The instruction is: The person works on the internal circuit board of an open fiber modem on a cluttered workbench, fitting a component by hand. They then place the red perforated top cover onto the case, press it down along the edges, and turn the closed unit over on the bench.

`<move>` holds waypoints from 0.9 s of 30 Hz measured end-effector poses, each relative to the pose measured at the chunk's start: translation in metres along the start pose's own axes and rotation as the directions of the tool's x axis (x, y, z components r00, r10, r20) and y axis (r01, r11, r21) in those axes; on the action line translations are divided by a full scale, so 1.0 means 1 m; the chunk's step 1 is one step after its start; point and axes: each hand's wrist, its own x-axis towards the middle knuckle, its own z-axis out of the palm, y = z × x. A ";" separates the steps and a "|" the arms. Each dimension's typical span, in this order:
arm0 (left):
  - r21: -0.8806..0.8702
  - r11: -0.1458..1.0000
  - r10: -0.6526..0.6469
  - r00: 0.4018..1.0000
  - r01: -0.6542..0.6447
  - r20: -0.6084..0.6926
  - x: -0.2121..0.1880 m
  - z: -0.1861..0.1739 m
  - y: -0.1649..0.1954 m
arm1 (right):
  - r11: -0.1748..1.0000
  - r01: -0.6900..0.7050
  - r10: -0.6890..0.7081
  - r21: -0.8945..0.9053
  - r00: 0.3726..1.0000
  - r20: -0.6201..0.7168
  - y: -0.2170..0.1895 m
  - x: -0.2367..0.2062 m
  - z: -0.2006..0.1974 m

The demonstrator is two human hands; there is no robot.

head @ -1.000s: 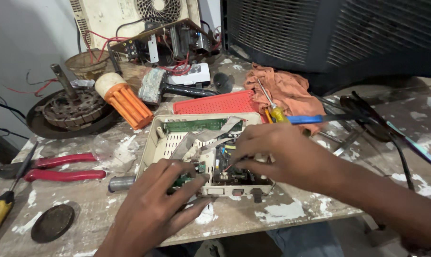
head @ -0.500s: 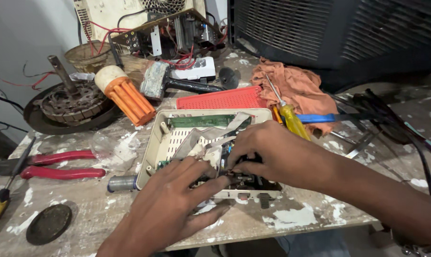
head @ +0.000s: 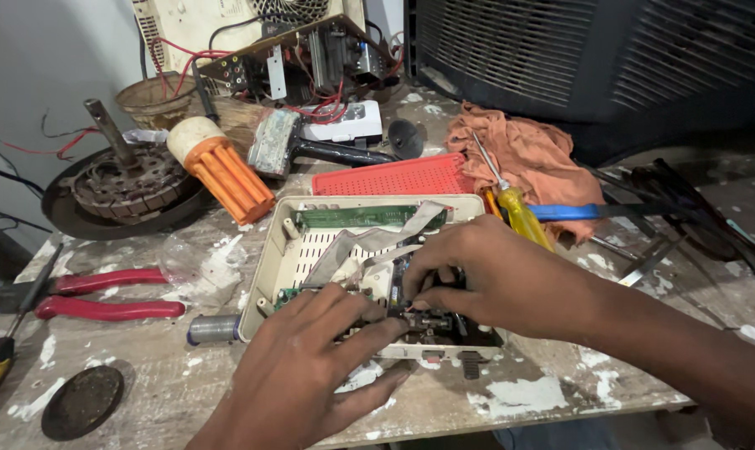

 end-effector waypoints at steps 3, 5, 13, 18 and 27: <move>-0.007 1.000 -0.003 1.000 0.003 0.011 -0.001 0.003 -0.004 | 0.999 -0.049 0.049 -0.010 0.999 0.016 0.002 0.002 0.001; -0.009 1.000 0.001 1.000 -0.001 0.013 -0.002 0.004 -0.005 | 0.982 -0.183 0.186 -0.037 0.980 0.077 0.002 0.004 0.002; -0.002 1.000 -0.003 1.000 0.003 0.006 -0.001 0.002 -0.003 | 0.985 -0.152 0.157 -0.087 0.986 0.050 0.002 0.005 0.004; -0.024 1.000 -0.013 1.000 0.013 0.022 -0.001 0.002 -0.003 | 0.994 0.035 -0.037 -0.099 0.999 -0.014 0.007 0.003 0.006; -0.018 1.000 0.004 0.999 -0.004 0.035 -0.001 0.001 -0.004 | 0.986 -0.156 0.157 -0.053 0.988 0.011 0.002 0.005 0.005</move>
